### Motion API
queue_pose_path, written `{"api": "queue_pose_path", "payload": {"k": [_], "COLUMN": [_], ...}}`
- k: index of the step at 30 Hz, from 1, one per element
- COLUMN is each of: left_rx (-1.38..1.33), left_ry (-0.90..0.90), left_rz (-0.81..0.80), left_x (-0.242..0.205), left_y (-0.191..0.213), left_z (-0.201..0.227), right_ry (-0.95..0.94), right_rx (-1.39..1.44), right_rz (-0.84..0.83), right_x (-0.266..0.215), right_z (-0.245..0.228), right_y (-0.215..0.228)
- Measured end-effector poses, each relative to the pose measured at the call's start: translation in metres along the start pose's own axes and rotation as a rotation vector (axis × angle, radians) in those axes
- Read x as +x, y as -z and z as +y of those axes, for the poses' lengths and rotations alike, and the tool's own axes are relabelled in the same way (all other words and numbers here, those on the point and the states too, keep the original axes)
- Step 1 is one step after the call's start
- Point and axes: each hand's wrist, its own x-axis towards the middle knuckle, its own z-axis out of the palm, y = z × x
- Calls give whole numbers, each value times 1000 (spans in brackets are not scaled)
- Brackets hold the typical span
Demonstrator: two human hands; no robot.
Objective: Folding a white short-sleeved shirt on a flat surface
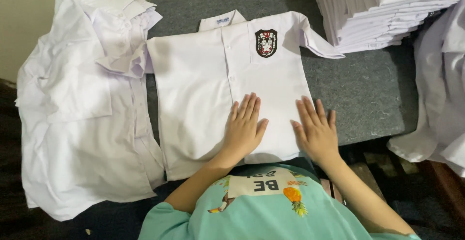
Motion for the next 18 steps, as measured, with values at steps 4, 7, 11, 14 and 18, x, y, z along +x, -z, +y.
{"api": "queue_pose_path", "payload": {"k": [4,7,11,14,18], "left_rx": [-23,-133,-51,20,0], "left_ry": [-11,-32,-63,-47,-78], "left_rz": [20,113,121,120,135], "left_x": [-3,-8,-19,-25,-37], "left_y": [-4,-5,-5,-4,6], "left_z": [0,4,6,0,-7], "right_ry": [-93,-46,234,314,137], "right_rx": [33,81,157,106,30], "right_rz": [49,229,152,114,22], "right_x": [-3,1,8,13,11], "right_z": [16,-5,-58,-67,-58], "right_y": [-13,-19,-26,-36,-18]}}
